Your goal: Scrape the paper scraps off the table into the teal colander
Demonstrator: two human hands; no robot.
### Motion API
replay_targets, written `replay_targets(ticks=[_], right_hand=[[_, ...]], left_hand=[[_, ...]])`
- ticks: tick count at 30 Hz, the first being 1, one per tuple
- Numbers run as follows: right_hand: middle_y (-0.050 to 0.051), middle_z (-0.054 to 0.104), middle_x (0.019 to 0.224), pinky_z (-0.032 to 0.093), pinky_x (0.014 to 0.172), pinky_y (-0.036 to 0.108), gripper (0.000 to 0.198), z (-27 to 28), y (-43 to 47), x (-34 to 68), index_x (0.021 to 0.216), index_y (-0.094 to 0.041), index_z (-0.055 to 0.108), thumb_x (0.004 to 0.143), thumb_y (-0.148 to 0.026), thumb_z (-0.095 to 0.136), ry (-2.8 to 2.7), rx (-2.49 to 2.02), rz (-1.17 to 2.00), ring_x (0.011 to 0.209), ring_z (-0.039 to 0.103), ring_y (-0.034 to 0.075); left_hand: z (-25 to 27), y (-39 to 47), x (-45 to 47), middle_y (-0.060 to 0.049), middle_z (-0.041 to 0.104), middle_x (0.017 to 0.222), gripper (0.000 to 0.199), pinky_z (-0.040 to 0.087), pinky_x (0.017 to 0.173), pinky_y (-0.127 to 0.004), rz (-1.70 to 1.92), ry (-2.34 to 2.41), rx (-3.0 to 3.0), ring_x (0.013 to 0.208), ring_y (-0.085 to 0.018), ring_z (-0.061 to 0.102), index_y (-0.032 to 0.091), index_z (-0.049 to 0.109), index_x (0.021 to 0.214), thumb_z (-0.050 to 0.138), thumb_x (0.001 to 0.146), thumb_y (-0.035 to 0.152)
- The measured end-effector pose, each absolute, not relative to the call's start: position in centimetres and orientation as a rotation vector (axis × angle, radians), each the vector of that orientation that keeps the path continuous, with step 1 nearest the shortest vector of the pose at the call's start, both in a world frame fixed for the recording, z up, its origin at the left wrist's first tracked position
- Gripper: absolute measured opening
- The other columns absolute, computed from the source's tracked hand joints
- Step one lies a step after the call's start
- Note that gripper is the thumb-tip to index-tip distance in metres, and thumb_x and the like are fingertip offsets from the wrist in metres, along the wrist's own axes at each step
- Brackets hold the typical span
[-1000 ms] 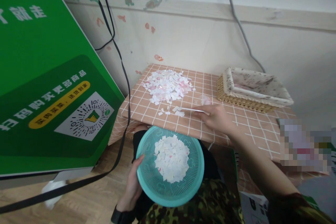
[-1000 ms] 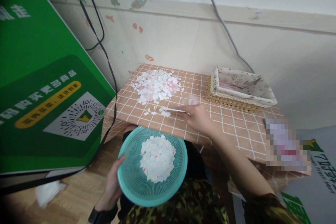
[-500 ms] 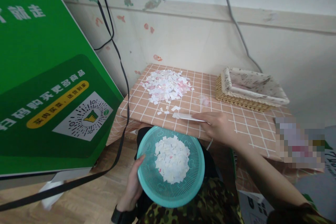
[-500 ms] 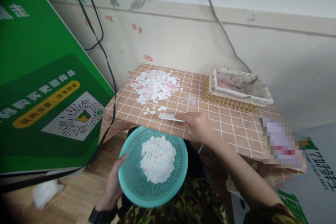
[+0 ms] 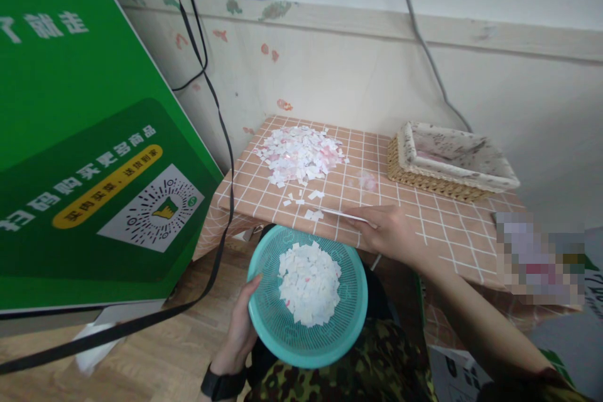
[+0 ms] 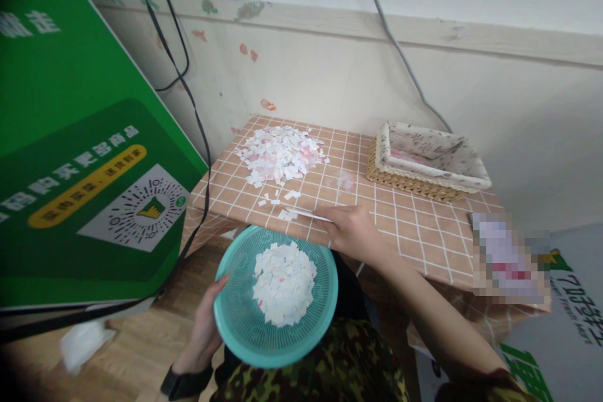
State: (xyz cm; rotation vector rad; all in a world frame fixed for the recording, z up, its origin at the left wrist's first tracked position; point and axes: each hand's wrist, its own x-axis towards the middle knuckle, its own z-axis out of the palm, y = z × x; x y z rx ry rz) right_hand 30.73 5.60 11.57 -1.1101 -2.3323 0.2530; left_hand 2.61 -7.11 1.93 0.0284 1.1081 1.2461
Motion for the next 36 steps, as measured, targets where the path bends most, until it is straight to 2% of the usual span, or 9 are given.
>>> replay_targets(ticks=[3, 8, 13, 18, 26, 29, 36], right_hand=[[0.004, 0.074, 0.083, 0.049, 0.062, 0.026, 0.027, 12.2, 6.2, 30.4, 0.106, -0.022, 0.07, 0.086, -0.018, 0.053, -2.367, -1.171, 0.278, 0.066, 0.067, 0.016], [0.004, 0.073, 0.079, 0.047, 0.063, 0.026, 0.02, 13.6, 7.1, 30.0, 0.09, -0.022, 0.073, 0.086, -0.023, 0.053, -2.458, -1.175, 0.31, 0.067, 0.066, 0.016], [0.003, 0.072, 0.076, 0.046, 0.062, 0.025, 0.021, 14.5, 7.4, 29.6, 0.09, -0.022, 0.073, 0.085, -0.02, 0.053, -2.51, -1.11, 0.35, 0.064, 0.064, 0.014], [0.003, 0.072, 0.076, 0.043, 0.06, 0.025, 0.022, 14.8, 7.5, 29.4, 0.094, -0.021, 0.072, 0.085, -0.019, 0.053, -2.536, -1.07, 0.369, 0.063, 0.063, 0.013], [0.003, 0.073, 0.078, 0.04, 0.058, 0.024, 0.025, 14.6, 8.6, 28.7, 0.098, -0.02, 0.072, 0.084, -0.018, 0.051, -2.533, -1.087, 0.309, 0.059, 0.061, 0.012], [0.004, 0.072, 0.074, 0.039, 0.057, 0.024, 0.023, 14.5, 9.0, 28.9, 0.093, -0.018, 0.073, 0.084, -0.019, 0.052, -2.505, -1.1, 0.236, 0.058, 0.06, 0.013], [0.003, 0.069, 0.066, 0.038, 0.054, 0.023, 0.02, 15.5, 8.2, 29.3, 0.086, -0.016, 0.071, 0.084, -0.02, 0.052, -2.512, -1.07, 0.336, 0.053, 0.056, 0.011]], left_hand=[[1.9, -7.1, 2.6, -0.006, 0.075, 0.076, 0.021, 0.053, 0.077, -0.036, 1.243, 1.107, 0.036, 0.071, -0.023, 0.069, 0.013, 0.075, 0.08, 0.074, 0.067, 0.029], [1.9, -7.1, 2.5, -0.005, 0.075, 0.073, 0.022, 0.053, 0.073, -0.035, 1.242, 1.111, 0.038, 0.066, -0.023, 0.068, 0.013, 0.075, 0.079, 0.075, 0.065, 0.03], [2.0, -7.0, 2.5, -0.004, 0.074, 0.071, 0.018, 0.052, 0.069, -0.03, 1.243, 1.085, 0.033, 0.064, -0.02, 0.067, 0.014, 0.075, 0.078, 0.074, 0.067, 0.028], [2.0, -7.1, 2.5, -0.005, 0.075, 0.076, 0.021, 0.051, 0.074, -0.033, 1.244, 1.091, 0.046, 0.067, -0.022, 0.068, 0.014, 0.075, 0.082, 0.073, 0.069, 0.029], [2.1, -7.1, 2.6, -0.005, 0.075, 0.074, 0.02, 0.053, 0.072, -0.033, 1.252, 1.091, 0.023, 0.065, -0.021, 0.068, 0.013, 0.075, 0.08, 0.073, 0.068, 0.029], [2.2, -7.2, 2.6, -0.006, 0.075, 0.074, 0.023, 0.054, 0.073, -0.035, 1.242, 1.092, 0.029, 0.065, -0.022, 0.068, 0.013, 0.075, 0.082, 0.073, 0.068, 0.03], [2.0, -7.2, 2.5, -0.006, 0.075, 0.077, 0.021, 0.053, 0.074, -0.033, 1.244, 1.071, 0.022, 0.066, -0.02, 0.068, 0.013, 0.075, 0.083, 0.072, 0.071, 0.03]])
